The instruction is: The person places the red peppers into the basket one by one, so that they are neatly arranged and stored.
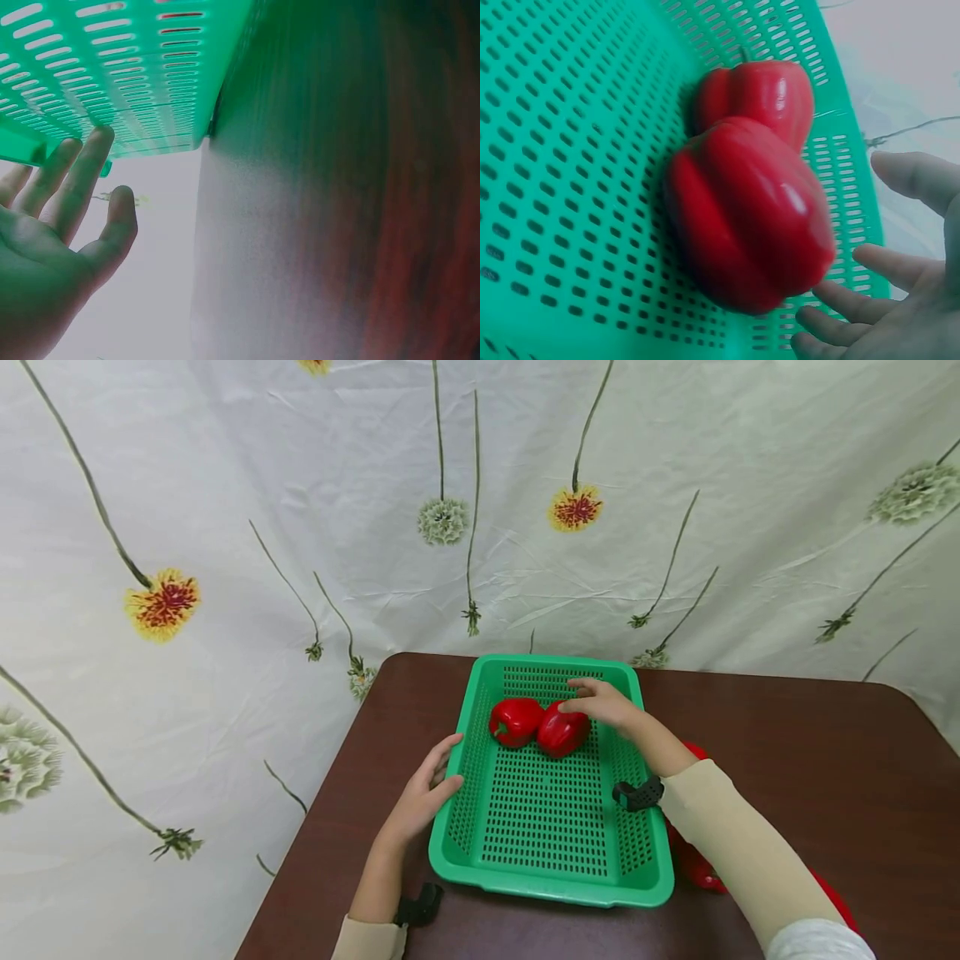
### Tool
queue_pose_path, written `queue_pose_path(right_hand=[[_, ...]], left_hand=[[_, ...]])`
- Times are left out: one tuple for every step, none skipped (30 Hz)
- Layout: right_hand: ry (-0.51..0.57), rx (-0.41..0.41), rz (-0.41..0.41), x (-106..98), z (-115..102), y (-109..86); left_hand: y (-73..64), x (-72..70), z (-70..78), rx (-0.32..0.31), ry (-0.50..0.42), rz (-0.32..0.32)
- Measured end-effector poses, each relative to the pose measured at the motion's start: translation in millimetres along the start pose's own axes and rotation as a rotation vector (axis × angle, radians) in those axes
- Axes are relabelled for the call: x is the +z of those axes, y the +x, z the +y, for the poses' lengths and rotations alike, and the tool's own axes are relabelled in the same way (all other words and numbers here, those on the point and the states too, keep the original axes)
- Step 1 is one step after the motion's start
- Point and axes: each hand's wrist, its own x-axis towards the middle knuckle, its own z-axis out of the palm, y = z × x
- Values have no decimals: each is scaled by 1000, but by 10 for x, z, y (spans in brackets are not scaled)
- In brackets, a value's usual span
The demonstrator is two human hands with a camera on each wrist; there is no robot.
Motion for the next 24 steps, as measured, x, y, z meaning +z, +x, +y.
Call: queue_pose_path(right_hand=[[8, -3, 1, -18, -19, -25], [16, -5, 1, -37, -36, -48], [22, -8, 2, -55, -55, -78], [31, -11, 1, -76, -72, -105], [36, -15, 0, -100, -87, -134], [36, -22, -2, -123, -101, -167], [39, -28, -3, -148, -108, -200], [39, -35, -5, -173, -113, -238], [40, -42, -6, -200, -115, -279], [43, -47, -8, -229, -107, -316], [42, -54, -7, -257, -101, -360], [39, -60, -5, -283, -95, -408], [40, -66, -4, -308, -90, -457], [40, -73, -4, -331, -86, -508], [40, -81, -4, -352, -80, -557], [36, -89, -1, -370, -77, -609], [35, -98, 0, -387, -75, -658], [36, -107, 2, -403, -70, -707], [38, -114, 4, -420, -62, -754], [39, -122, 8, -437, -50, -797], [40, -130, 12, -455, -33, -837], [45, -137, 15, -472, -15, -877], [49, -141, 17, -492, 7, -916], [48, -145, 21, -510, 31, -953]], left_hand=[[3, 1, -2, 0, 0, -1], [7, 2, -4, 1, 0, -1], [10, 2, -6, 0, 1, -2], [12, 2, -8, -2, 0, -1], [14, 2, -10, -4, -1, 0], [15, 2, -12, -5, -2, 0], [17, 3, -13, -6, -4, 1], [17, 3, -13, -7, -4, 1], [19, 4, -13, -8, -5, 0], [20, 6, -12, -8, -5, 0], [22, 7, -10, -7, -4, -2], [23, 9, -8, -6, -4, -4], [24, 9, -6, -5, -5, -5], [23, 10, -1, -4, -6, -6], [23, 9, 0, -3, -8, -6], [21, 7, 1, -2, -7, -5], [19, 5, -1, 0, -7, -5], [19, 3, -2, 2, -8, -6], [19, 2, -2, 5, -7, -7], [19, 2, -6, 6, -6, -8], [18, 1, -10, 6, -6, -9], [18, 2, -14, 7, -5, -11], [19, 3, -19, 9, -4, -13], [20, 5, -22, 10, -5, -14]])
